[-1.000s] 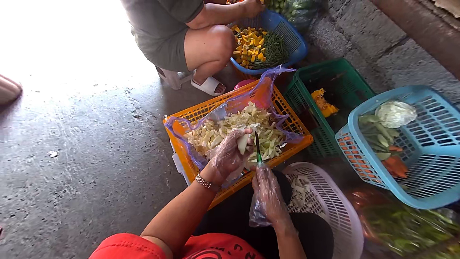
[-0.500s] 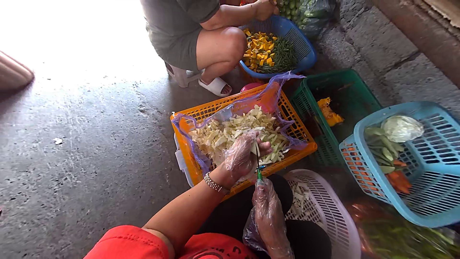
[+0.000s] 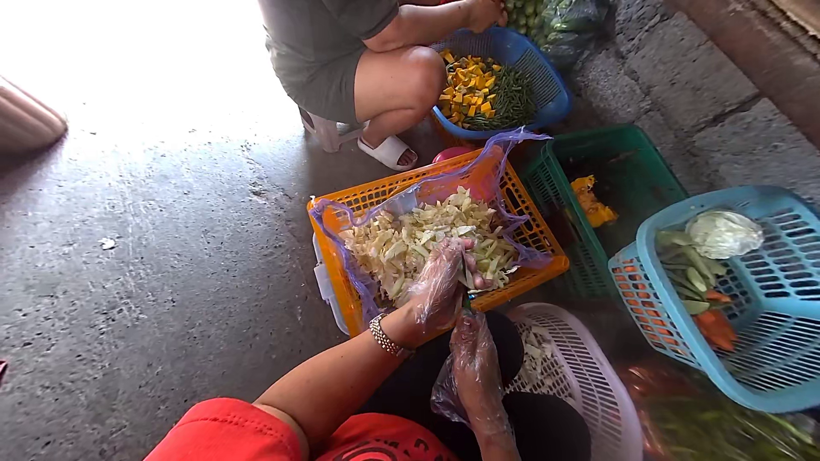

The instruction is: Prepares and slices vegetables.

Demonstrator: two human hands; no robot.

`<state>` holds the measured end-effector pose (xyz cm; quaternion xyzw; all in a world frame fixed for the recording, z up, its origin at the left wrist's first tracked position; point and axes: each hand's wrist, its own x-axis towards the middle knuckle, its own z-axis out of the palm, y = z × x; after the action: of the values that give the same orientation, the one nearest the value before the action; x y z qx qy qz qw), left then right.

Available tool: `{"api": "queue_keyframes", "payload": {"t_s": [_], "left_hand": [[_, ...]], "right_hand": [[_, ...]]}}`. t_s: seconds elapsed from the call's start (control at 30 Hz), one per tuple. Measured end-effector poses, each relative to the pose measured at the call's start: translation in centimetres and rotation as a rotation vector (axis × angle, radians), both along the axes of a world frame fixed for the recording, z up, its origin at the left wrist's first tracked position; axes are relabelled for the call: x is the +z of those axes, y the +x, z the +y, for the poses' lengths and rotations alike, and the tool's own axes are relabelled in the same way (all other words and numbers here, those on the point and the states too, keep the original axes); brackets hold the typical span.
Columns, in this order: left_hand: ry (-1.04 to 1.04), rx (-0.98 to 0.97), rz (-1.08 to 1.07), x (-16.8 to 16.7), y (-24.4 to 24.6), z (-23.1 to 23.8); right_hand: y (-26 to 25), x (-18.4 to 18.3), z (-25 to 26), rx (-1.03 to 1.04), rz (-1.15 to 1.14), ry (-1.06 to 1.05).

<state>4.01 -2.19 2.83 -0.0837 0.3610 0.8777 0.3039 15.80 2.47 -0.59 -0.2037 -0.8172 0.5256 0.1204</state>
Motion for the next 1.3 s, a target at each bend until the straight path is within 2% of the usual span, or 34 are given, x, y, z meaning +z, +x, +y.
{"api": "queue_keyframes", "payload": {"t_s": [0.2, 0.3, 0.47, 0.6, 0.7, 0.77, 0.83, 0.9, 0.97, 1.03, 1.2, 1.3], "left_hand": [[0.027, -0.119, 0.102, -0.6, -0.3, -0.3], [0.076, -0.233, 0.284, -1.4, -0.6, -0.7], [-0.112, -0.33, 0.344, 0.1, -0.7, -0.9], [-0.11, -0.404, 0.385, 0.2, -0.7, -0.7], [-0.081, -0.408, 0.36, -1.0, -1.0, -0.6], [0.015, -0.392, 0.32, -2.1, -1.4, -0.6], [0.076, -0.336, 0.209, -2.8, -1.8, -0.4], [0.09, -0.244, 0.014, -3.1, -2.2, -0.2], [0.103, -0.154, -0.163, -3.1, -2.7, -0.1], [0.1, -0.125, -0.224, -2.7, -3.1, 0.0], [0.03, -0.138, -0.185, -0.6, -3.0, 0.0], [0.068, -0.17, -0.123, -0.8, -3.0, 0.0]], "right_hand": [[-0.1, -0.5, 0.4, 0.02, 0.019, -0.032], [0.0, -0.4, 0.6, 0.02, 0.006, 0.0], [0.0, -0.5, 0.9, 0.04, -0.002, -0.016], [0.0, -0.6, 0.9, 0.02, -0.03, -0.039], [-0.2, -0.4, 1.0, 0.003, -0.109, -0.123], [-0.6, 0.1, 1.4, 0.005, -0.157, -0.274], [-0.8, 0.7, 1.8, 0.025, -0.17, -0.482], [-0.7, 1.0, 2.0, 0.037, -0.147, -0.561], [-0.4, 1.0, 2.0, 0.057, -0.08, -0.431], [0.0, 1.0, 2.0, 0.083, -0.051, -0.303], [0.0, 1.5, 1.7, 0.097, -0.094, -0.211], [-0.4, 1.2, 1.8, 0.07, -0.108, -0.183]]}}
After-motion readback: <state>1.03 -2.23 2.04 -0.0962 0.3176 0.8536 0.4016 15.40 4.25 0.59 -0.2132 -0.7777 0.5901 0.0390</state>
